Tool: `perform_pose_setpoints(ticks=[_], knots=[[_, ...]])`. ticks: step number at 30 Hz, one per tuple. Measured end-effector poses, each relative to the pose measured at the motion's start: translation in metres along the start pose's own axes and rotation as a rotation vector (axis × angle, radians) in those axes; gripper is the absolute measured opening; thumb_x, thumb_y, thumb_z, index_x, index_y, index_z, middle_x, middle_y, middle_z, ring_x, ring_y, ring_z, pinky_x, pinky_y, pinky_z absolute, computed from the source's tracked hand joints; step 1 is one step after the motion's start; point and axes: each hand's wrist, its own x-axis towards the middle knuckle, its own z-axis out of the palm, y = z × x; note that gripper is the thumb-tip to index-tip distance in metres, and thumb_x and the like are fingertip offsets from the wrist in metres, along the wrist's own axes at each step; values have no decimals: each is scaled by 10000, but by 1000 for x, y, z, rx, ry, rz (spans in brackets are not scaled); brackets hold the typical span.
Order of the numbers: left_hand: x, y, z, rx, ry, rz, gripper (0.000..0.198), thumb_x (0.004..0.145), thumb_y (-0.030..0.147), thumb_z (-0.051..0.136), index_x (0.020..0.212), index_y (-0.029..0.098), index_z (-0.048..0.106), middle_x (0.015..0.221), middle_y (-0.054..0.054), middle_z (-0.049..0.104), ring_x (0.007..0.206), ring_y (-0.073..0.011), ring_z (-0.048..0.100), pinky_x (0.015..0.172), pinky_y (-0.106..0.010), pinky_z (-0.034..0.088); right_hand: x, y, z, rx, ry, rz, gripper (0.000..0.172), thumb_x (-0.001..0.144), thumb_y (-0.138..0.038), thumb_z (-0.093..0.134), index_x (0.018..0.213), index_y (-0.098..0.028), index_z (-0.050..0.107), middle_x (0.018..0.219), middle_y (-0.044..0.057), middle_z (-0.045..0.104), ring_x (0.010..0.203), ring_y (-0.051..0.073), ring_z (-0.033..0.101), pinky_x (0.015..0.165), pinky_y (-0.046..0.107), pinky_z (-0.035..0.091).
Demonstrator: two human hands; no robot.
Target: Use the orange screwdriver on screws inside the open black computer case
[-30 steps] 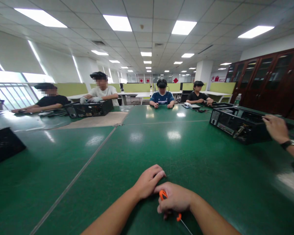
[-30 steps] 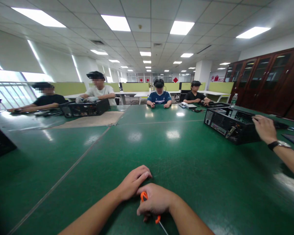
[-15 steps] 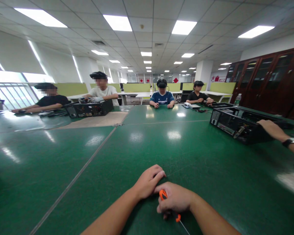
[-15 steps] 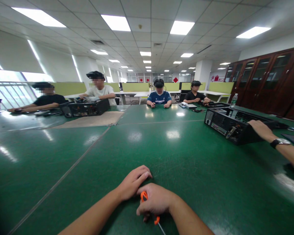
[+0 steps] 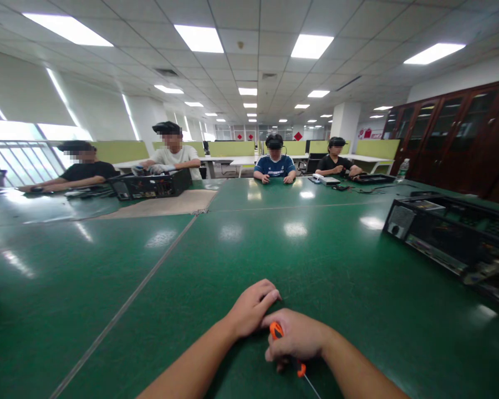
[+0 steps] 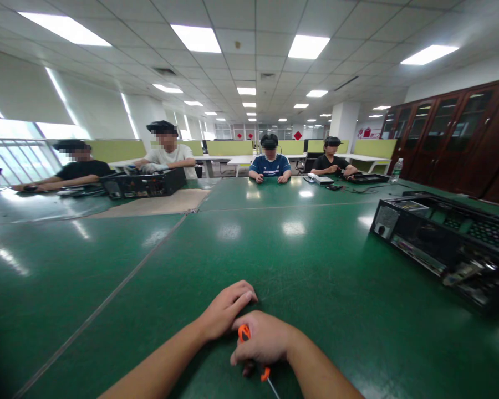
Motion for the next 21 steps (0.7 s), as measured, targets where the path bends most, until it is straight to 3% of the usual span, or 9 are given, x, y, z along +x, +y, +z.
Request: perform_pose_setpoints(ticks=[21], knots=[[1, 0, -1, 10, -15, 0, 499, 1028, 491, 331, 940, 189, 719, 1006, -68, 644, 992, -200, 590, 944, -316, 447, -1, -4, 0, -14, -6, 21, 427, 637, -191, 709, 1063, -166, 680, 557, -51, 564, 504, 117, 575, 455, 162, 430]])
